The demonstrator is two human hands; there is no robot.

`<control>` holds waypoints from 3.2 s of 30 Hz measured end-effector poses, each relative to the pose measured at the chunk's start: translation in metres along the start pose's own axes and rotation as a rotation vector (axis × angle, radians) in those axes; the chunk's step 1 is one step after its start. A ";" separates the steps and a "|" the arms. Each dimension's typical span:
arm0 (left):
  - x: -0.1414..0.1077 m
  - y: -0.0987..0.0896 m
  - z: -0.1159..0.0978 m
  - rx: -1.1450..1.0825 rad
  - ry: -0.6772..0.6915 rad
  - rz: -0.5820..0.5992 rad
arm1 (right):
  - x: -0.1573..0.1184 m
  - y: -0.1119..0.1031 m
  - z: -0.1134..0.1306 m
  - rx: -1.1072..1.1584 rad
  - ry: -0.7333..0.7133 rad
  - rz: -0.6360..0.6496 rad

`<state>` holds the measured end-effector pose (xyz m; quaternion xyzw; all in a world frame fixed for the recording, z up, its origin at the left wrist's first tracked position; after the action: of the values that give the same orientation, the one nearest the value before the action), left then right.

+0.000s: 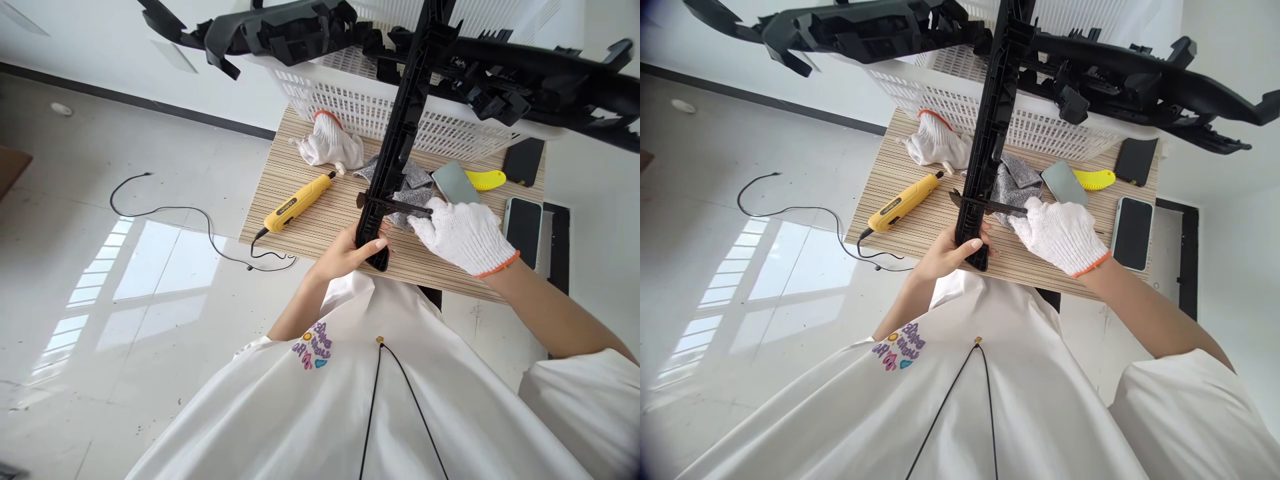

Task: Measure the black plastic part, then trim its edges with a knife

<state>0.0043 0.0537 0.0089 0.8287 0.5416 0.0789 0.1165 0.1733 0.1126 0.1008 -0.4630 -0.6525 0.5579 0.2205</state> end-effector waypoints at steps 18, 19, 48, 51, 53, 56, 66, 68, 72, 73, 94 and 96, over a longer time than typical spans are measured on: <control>-0.008 0.003 -0.004 -0.097 -0.037 0.180 | -0.011 -0.020 -0.005 -0.008 0.021 -0.158; -0.008 0.003 -0.004 -0.108 -0.035 0.180 | -0.013 -0.019 -0.003 -0.021 0.005 -0.156; -0.007 0.003 -0.003 0.029 0.013 0.151 | -0.011 -0.014 -0.009 0.031 0.155 -0.243; -0.007 0.003 -0.003 0.046 -0.005 0.165 | -0.005 -0.018 -0.019 0.064 0.218 -0.256; -0.007 0.002 -0.003 0.058 -0.029 0.170 | -0.002 -0.020 -0.024 0.102 0.228 -0.243; -0.006 0.003 -0.005 0.102 -0.033 0.180 | 0.002 -0.025 -0.028 0.120 0.203 -0.226; -0.007 0.005 -0.011 0.197 0.029 0.247 | 0.015 -0.035 -0.035 0.102 0.129 -0.217; -0.007 0.005 -0.011 0.198 0.039 0.251 | 0.015 -0.036 -0.036 0.096 0.135 -0.222; -0.006 0.005 -0.011 0.214 0.030 0.252 | 0.009 -0.042 -0.033 0.077 0.197 -0.234; -0.006 0.006 -0.011 0.227 0.026 0.252 | 0.007 -0.043 -0.032 0.079 0.213 -0.236; -0.005 0.006 -0.011 0.271 0.030 0.272 | 0.007 -0.042 -0.020 0.088 -0.078 -0.198; -0.005 0.006 -0.011 0.267 0.033 0.269 | 0.006 -0.041 -0.021 0.164 -0.075 -0.147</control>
<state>0.0044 0.0477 0.0207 0.9004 0.4333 0.0349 -0.0153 0.1722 0.1309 0.1433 -0.3732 -0.6447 0.6086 0.2735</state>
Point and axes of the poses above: each hand's wrist, its own x-axis towards the middle knuckle, its own y-axis out of the palm, z = x × y, the point moved 4 cm from there along x, towards the middle knuckle, and after that the axes turned 6 degrees about z, right-handed, at the moved point
